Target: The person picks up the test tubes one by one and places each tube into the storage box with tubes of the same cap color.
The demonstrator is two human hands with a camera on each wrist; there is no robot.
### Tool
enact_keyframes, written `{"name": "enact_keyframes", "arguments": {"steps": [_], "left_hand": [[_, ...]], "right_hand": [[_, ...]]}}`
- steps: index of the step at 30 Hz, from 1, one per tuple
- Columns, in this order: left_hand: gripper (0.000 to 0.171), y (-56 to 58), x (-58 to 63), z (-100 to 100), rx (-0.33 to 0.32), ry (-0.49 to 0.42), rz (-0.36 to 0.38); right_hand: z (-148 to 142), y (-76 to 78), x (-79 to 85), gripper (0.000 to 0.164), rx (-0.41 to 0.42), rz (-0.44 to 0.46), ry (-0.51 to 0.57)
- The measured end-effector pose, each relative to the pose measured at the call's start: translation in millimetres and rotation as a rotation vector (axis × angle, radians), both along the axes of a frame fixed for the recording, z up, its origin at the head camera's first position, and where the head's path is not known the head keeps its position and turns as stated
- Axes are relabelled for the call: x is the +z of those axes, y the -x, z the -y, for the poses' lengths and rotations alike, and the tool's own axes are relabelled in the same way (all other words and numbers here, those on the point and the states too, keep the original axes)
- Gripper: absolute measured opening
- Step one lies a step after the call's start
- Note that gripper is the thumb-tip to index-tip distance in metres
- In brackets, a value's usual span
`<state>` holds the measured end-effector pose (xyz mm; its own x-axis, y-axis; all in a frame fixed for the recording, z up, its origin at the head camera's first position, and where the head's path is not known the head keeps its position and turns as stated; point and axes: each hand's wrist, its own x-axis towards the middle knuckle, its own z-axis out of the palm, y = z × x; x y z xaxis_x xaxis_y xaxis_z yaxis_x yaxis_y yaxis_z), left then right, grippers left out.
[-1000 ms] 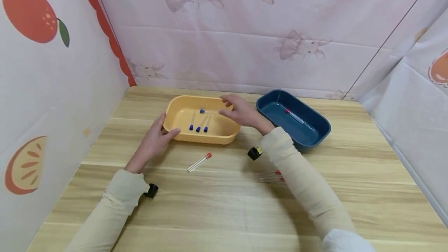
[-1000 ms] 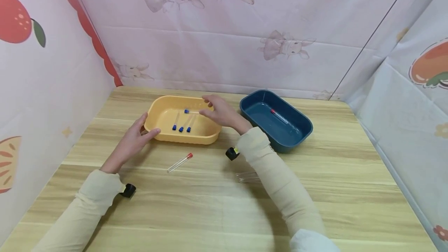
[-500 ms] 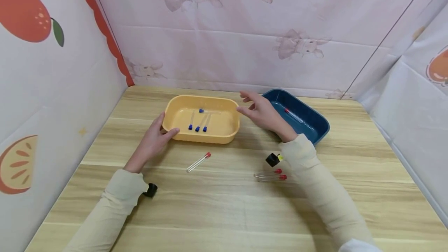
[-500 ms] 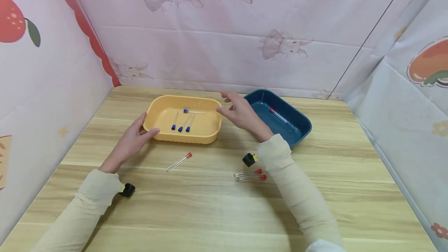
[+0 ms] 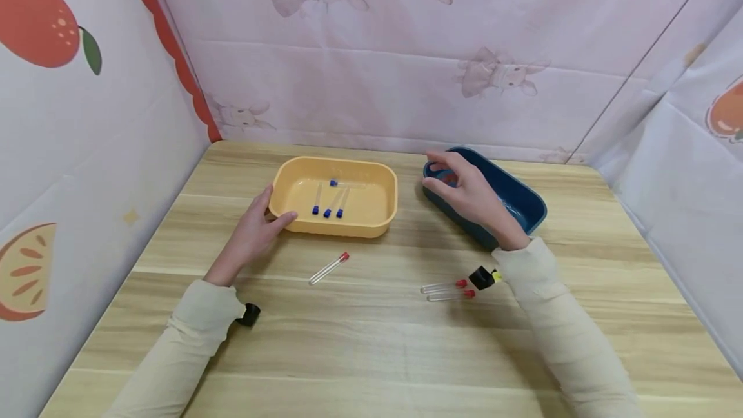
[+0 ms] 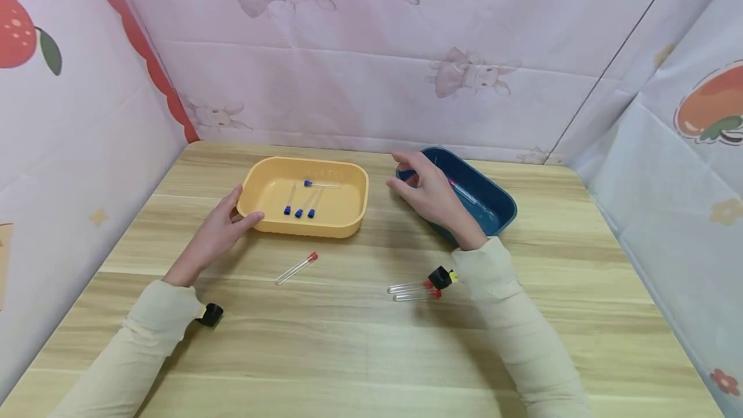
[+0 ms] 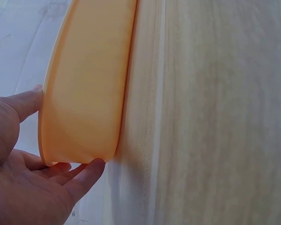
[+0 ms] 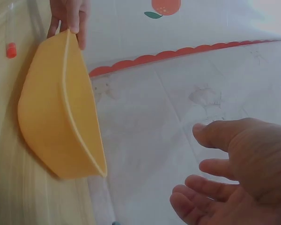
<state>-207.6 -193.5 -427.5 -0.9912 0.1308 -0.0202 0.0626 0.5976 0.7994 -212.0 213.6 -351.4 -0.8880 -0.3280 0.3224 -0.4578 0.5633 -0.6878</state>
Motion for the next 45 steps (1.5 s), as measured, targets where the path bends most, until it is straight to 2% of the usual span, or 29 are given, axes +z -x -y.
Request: {"name": "enact_keyframes", "arguments": {"steps": [4, 11, 19, 26, 32, 45], "left_hand": [[0.089, 0.2, 0.3, -0.8, -0.004, -0.005, 0.009], [0.090, -0.2, 1.3, -0.7, 0.005, -0.009, 0.021], [0.091, 0.4, 0.4, 0.4, -0.010, -0.008, 0.008], [0.090, 1.9, -0.2, 0.8, -0.009, -0.016, 0.013], [0.090, 3.2, 2.1, 1.2, -0.008, -0.012, 0.012], [0.091, 2.8, 2.4, 0.8, -0.010, -0.012, 0.018]], "right_hand": [[-15.7, -11.8, -3.7, 0.050, -0.019, 0.000, -0.012], [-43.2, -27.1, -9.4, 0.048, -0.054, -0.059, -0.009], [-69.3, -48.6, -18.8, 0.047, -0.196, -0.022, 0.028], [-84.5, -63.6, -24.5, 0.049, -0.341, -0.037, 0.032], [-94.9, -70.4, -28.4, 0.052, -0.444, -0.030, 0.010], [-106.4, -80.8, -43.4, 0.060, -0.602, 0.080, 0.003]]}}
